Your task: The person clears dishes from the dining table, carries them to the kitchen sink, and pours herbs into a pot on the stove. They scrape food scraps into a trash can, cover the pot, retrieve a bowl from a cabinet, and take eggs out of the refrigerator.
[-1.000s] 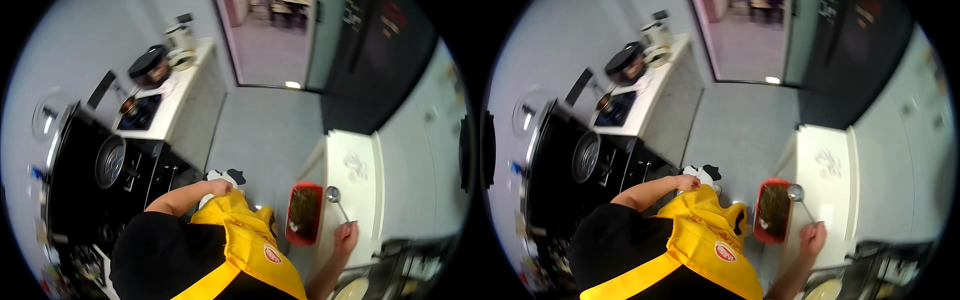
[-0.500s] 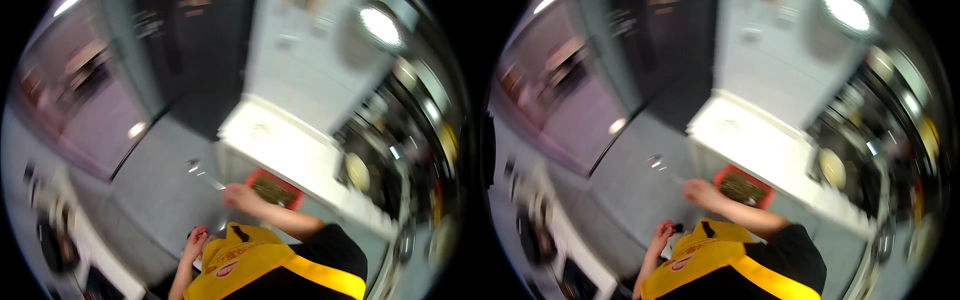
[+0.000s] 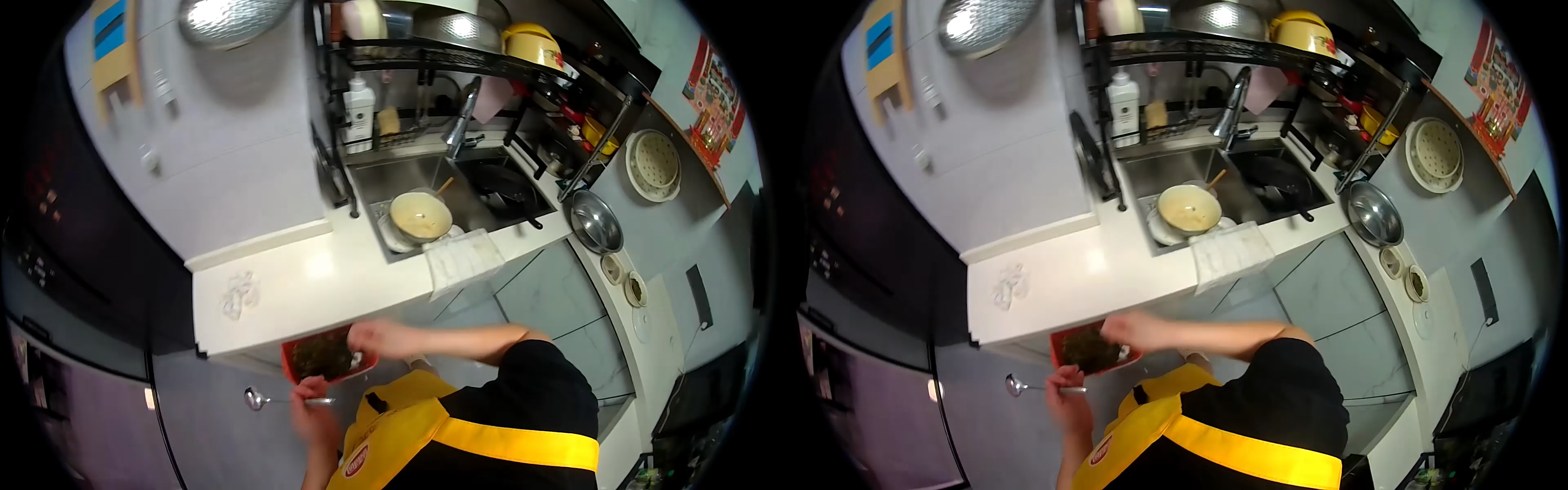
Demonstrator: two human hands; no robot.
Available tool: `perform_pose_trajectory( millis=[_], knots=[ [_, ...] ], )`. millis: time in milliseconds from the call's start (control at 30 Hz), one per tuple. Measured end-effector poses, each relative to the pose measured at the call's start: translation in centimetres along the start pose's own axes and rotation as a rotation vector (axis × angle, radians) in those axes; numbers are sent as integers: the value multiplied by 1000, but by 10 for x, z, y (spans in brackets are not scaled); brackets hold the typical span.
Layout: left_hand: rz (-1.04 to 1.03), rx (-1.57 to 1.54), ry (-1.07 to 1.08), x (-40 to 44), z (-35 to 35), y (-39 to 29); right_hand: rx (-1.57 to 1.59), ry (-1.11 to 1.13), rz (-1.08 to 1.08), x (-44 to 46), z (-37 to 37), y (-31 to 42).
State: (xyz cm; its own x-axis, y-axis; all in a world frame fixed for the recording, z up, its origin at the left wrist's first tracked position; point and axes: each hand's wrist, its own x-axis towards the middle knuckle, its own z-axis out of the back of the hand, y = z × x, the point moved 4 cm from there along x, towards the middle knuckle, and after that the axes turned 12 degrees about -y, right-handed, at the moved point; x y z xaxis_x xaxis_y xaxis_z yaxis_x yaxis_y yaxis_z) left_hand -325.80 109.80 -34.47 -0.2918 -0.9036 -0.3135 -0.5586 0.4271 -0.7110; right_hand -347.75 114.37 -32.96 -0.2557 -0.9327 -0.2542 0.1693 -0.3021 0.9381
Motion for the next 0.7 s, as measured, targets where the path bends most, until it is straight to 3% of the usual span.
perform_pose_trajectory(
  millis=[33,100,133,167,200,233,300,367,400,467,500,567,600,667,700],
  knots=[
    [4,7,9,5,-10,7,-277,-210,83,1,64,19],
    [-64,17,43,15,-30,20,-136,-597,200,31,192,-26],
    [-65,17,-12,19,-37,34,-191,-752,212,46,262,-45],
    [-65,25,-69,23,-49,45,50,-934,157,62,334,-60],
    [-46,19,-175,22,-65,58,-4,-1102,252,79,404,-77],
    [-15,30,-234,18,-85,67,-100,-1225,358,95,470,-95],
    [-15,15,-315,14,-122,88,-166,-1326,223,118,565,-93],
    [-34,48,-321,13,-149,101,-524,-1480,321,133,625,-74],
    [-59,68,-326,15,-164,108,-518,-1475,315,146,649,-70],
    [-50,90,-292,14,-192,109,-488,-1685,431,160,682,-52],
    [-23,89,-253,13,-209,107,-481,-1682,425,169,696,-51],
    [-23,105,-264,14,-229,110,-677,-1740,760,173,714,-33],
    [-38,122,-255,14,-238,111,-672,-1740,756,175,728,-29],
    [-72,140,-257,15,-249,116,-1136,-1554,673,180,745,-9],
    [-75,156,-256,15,-252,118,-1131,-1550,673,175,753,2]
  ],
)
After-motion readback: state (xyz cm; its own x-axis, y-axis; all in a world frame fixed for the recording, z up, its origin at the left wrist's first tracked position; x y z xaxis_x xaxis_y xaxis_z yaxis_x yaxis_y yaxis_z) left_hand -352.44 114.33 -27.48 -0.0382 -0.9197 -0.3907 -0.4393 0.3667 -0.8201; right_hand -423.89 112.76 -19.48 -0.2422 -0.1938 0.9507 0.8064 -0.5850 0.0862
